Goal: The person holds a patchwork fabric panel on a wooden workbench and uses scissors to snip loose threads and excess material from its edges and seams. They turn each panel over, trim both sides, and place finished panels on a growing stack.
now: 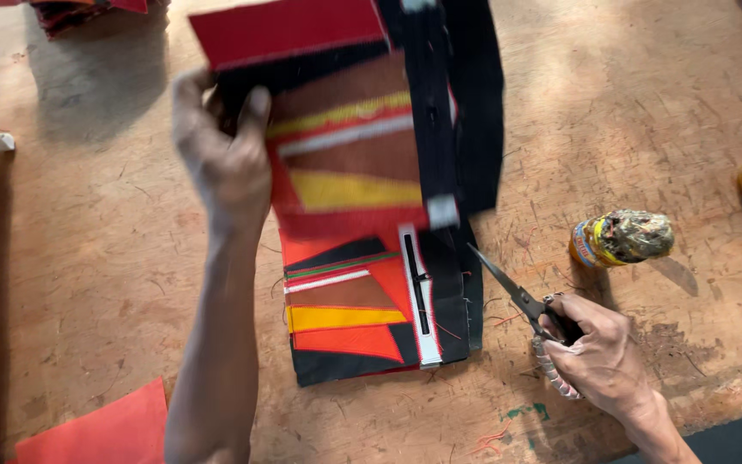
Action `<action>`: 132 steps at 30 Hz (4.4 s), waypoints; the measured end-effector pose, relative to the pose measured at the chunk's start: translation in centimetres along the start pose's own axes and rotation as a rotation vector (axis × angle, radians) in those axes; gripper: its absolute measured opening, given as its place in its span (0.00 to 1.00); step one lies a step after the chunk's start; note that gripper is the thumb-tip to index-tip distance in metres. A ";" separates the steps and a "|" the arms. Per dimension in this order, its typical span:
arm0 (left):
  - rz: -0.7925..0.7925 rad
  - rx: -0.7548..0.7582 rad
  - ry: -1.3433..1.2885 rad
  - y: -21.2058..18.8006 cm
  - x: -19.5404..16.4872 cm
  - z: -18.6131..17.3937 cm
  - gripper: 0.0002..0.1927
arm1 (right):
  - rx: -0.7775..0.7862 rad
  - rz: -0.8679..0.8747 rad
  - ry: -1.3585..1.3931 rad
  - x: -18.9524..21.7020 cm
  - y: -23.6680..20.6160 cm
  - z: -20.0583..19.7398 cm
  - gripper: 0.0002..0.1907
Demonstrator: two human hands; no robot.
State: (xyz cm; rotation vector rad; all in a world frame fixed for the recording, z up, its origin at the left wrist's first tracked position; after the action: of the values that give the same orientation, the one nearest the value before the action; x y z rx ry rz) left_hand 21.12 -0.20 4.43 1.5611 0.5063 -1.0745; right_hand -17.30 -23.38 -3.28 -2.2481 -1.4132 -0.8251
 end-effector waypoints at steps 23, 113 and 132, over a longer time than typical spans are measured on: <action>-0.214 0.734 0.309 -17.0 -6.1 7.7 0.09 | 0.136 -0.107 -0.211 -1.2 -1.4 -2.2 0.32; -0.343 0.994 0.240 -17.6 -6.3 7.9 0.09 | 0.119 -0.292 -0.696 2.6 0.2 -3.3 0.26; -0.138 1.263 0.244 -21.7 -11.6 7.5 0.11 | 0.180 -0.149 -0.581 1.0 0.8 -1.7 0.19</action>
State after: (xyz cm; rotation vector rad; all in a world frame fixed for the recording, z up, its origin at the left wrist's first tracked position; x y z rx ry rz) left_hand -4.42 1.68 2.69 2.8036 0.0285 -1.4123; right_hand -16.74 -24.01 -1.33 -2.3601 -1.8311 -0.0587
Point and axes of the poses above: each hand's wrist, its own y-axis towards the middle knuckle, its own z-axis out of the palm, x = y × z, the point moved 3 cm from there along y, towards the middle knuckle, and after that the axes turned 13 degrees about -y, right-handed, at the moved point
